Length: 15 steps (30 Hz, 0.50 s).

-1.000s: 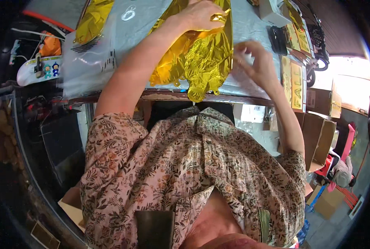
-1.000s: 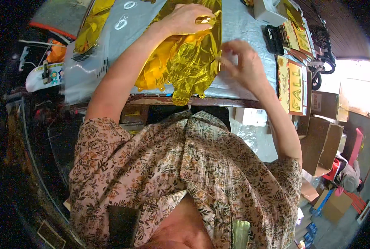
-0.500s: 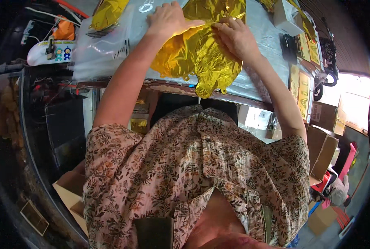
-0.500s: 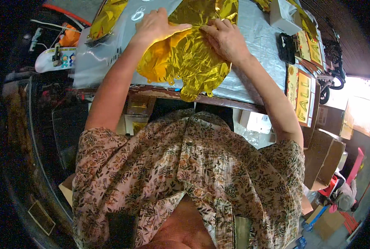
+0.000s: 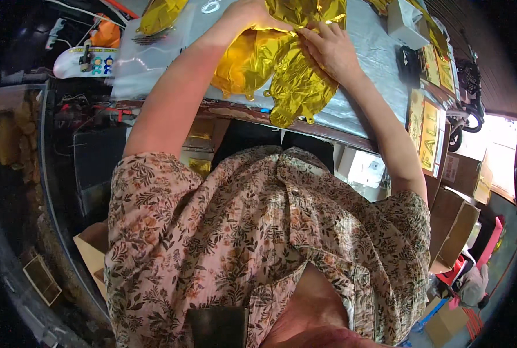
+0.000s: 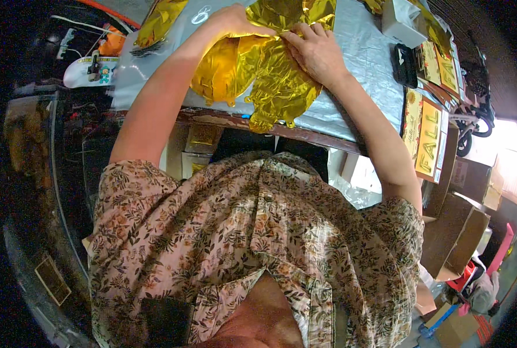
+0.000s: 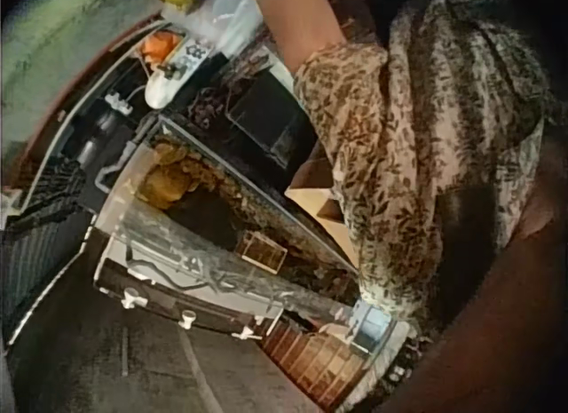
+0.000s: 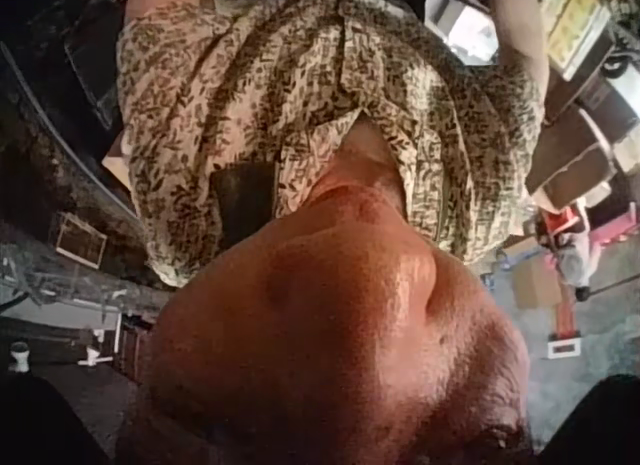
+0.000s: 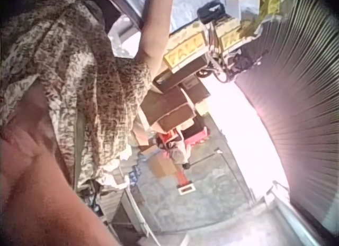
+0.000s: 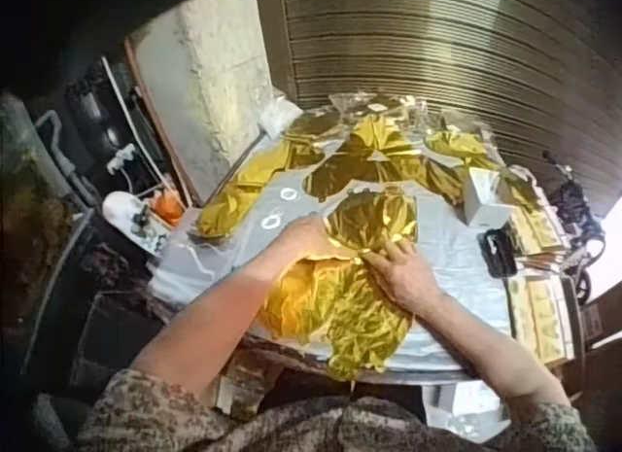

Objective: The person removes a gold foil packet from its cardboard backing, places it into a plastic bag, and sets it aside. They then unfold a large gold letter balloon, thread a white string through its tabs, and fold the balloon back into a compact shape.

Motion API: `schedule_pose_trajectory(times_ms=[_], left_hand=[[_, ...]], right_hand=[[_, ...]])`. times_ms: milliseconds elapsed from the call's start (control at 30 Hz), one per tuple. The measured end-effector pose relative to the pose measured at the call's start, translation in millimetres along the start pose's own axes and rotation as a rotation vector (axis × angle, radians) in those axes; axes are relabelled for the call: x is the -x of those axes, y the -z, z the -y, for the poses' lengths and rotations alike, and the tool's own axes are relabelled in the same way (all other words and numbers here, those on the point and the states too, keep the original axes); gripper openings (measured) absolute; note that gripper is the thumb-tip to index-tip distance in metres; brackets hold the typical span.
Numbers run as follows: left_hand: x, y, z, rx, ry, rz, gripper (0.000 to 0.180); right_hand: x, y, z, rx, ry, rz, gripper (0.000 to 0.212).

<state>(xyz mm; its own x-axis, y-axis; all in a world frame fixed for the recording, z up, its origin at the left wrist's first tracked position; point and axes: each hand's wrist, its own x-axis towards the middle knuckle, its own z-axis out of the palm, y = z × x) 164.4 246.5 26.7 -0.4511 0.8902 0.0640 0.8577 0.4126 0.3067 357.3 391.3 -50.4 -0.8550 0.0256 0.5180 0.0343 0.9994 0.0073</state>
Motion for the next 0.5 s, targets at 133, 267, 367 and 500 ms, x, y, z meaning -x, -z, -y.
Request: schedule_pose_trajectory(times_ms=[133,267,367,500], left_hand=[[-16.4,-3.5,-5.6,0.008,-0.115,0.006,0.105],[-37.7,-2.5,-1.9,-0.028,0.243,0.284,0.098],[-17.6,-0.1,-4.4,0.014,0.074,0.191,0.093],[-14.2,-2.2,-11.9,-0.093,-0.057,-0.020,0.090]], right_hand=[[4.5,-0.7,-2.3,0.032,-0.026,-0.011,0.035],[1.0,-1.2,0.5,0.054,-0.003,0.008,0.037],[4.2,-0.8,0.7,0.096,-0.019,0.050,0.037],[6.1,-3.8,-2.2,0.144,-0.004,0.025,0.041]])
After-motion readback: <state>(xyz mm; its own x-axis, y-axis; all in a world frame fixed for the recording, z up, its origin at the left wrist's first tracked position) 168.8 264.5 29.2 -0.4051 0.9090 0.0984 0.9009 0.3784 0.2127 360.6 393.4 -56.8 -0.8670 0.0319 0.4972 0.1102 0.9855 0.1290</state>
